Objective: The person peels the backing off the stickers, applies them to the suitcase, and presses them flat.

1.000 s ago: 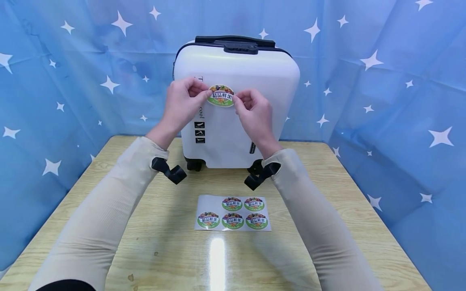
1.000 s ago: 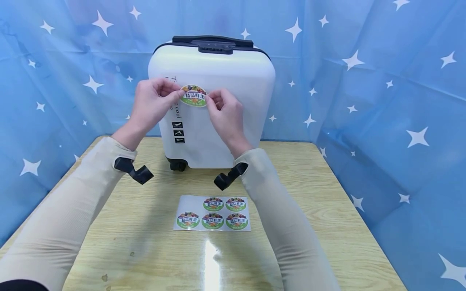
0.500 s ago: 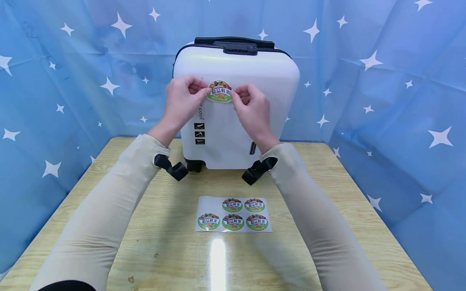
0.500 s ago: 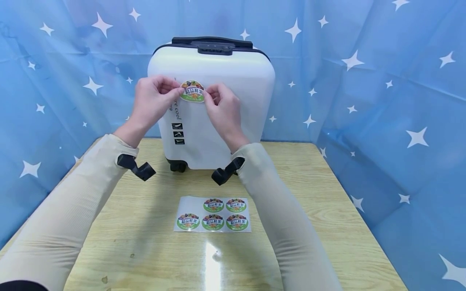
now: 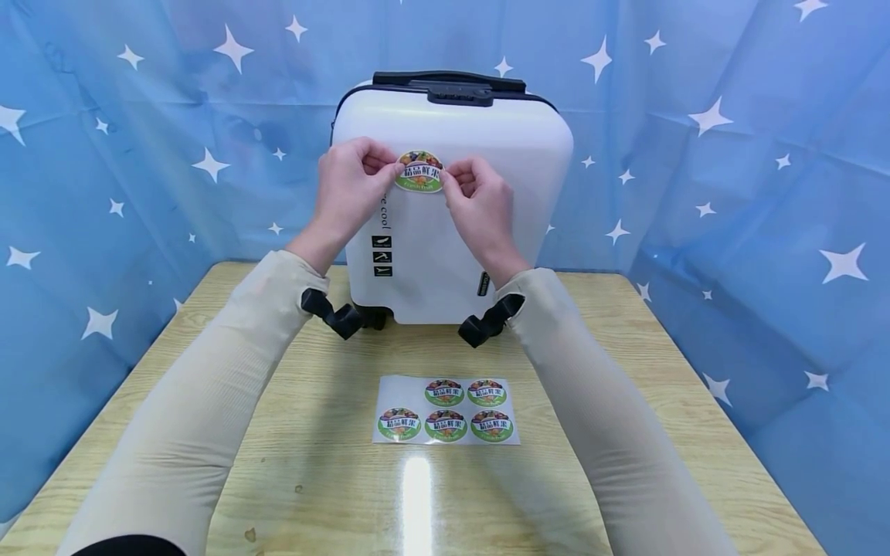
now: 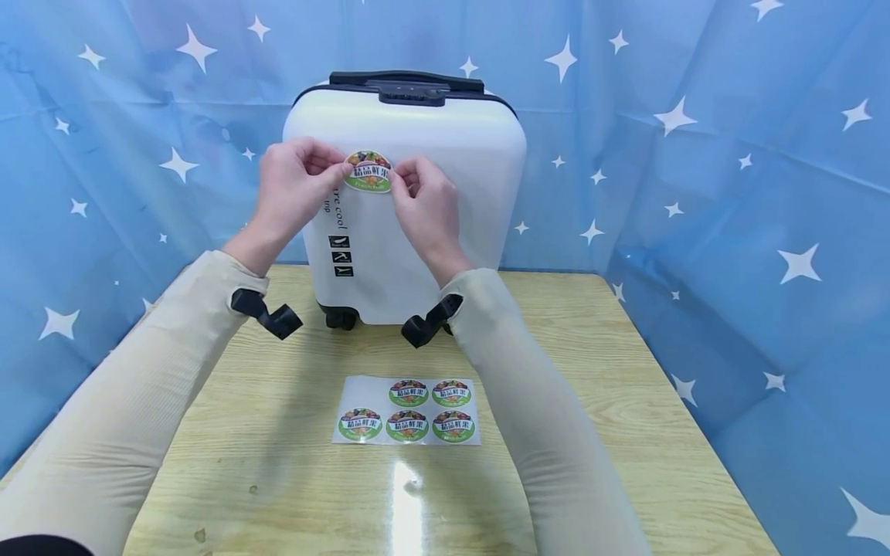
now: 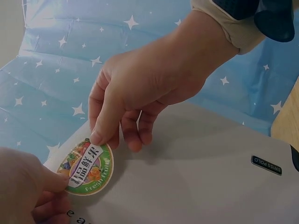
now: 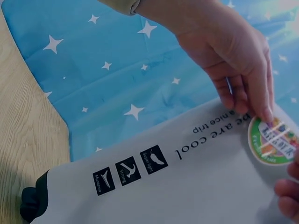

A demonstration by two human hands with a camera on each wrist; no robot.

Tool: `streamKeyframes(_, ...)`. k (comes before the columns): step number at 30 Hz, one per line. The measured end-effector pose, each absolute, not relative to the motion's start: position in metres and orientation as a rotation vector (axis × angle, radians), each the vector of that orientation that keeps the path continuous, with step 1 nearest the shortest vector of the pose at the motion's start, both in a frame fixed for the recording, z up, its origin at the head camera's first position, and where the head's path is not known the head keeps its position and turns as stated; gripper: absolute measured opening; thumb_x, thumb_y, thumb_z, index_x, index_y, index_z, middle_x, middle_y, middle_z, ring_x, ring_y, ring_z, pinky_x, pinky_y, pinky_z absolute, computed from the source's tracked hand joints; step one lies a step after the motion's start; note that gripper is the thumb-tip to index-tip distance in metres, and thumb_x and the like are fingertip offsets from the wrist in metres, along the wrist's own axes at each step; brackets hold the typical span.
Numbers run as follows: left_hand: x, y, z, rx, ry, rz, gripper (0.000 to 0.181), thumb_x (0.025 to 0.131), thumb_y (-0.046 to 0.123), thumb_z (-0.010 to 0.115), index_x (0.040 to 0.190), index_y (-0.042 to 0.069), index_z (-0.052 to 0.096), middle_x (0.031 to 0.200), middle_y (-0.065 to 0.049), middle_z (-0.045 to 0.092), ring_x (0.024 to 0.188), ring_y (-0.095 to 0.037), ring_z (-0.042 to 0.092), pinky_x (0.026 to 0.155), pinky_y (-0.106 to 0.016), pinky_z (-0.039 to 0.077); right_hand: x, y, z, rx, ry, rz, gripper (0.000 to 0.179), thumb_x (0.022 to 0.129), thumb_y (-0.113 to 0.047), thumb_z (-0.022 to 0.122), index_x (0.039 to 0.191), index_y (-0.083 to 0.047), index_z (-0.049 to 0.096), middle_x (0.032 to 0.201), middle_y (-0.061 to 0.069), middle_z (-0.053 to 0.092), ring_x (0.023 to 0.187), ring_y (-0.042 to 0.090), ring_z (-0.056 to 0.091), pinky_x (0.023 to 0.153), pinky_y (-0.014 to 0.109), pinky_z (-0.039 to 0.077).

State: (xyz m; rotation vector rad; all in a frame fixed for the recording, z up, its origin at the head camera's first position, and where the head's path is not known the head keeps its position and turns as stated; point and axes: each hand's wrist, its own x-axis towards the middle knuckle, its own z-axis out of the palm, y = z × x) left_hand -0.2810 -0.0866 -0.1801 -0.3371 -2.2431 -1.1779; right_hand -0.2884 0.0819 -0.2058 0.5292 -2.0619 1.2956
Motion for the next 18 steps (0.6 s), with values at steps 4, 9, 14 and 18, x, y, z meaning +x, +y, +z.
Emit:
streamKeyframes(4,-0.2814,-0.0856,-0.1797,-0.327,-2.237,-1.172,0.018,0.087,0.017,0.067,0.096,0.002,0.066,0.090,-0.007,0.066,0.076,-0.011,0.059,0.069,-0.018,0.047,-0.2897,0.0812,-0.2054,0.523,-2.066,1.292,0.014,0.090,-0.017,0.062,0.095,-0.004,0.062,0.081,0.004,0.062,0.066,0.009,0.054,0.062,0.020,0.046)
streamKeyframes(9,-0.2822,-0.0856,-0.1793,-0.316,-2.235,-1.171,0.018,0.086,0.017,0.067,0.097,0.002,0.067,0.090,-0.007,0.066,0.076,-0.011,0.059,0.069,-0.017,0.047,-0.2904,0.0796,-0.2043,0.516,-2.068,1.290,0.014,0.090,-0.016,0.062,0.095,-0.003,0.062,0.081,0.004,0.062,0.066,0.010,0.054,0.062,0.020,0.046)
streamKeyframes(14,-0.2824,-0.0844,-0.1796,-0.300,-2.237,-1.150,0.018,0.087,0.018,0.067,0.096,0.002,0.067,0.090,-0.007,0.066,0.076,-0.011,0.058,0.068,-0.017,0.047,-0.2914,0.0789,-0.2040,0.505,-2.074,1.267,0.014,0.090,-0.016,0.062,0.095,-0.003,0.062,0.082,0.005,0.062,0.067,0.009,0.053,0.062,0.019,0.045)
streamKeyframes(18,-0.2818,-0.0823,-0.1798,-0.291,-2.245,-1.138,0.018,0.087,0.018,0.065,0.097,0.003,0.066,0.090,-0.006,0.066,0.077,-0.011,0.057,0.068,-0.017,0.047,-0.2929,0.0789,-0.2044,0.498,-2.071,1.257,0.014,0.090,-0.016,0.062,0.095,-0.003,0.063,0.083,0.005,0.063,0.067,0.009,0.053,0.062,0.019,0.045)
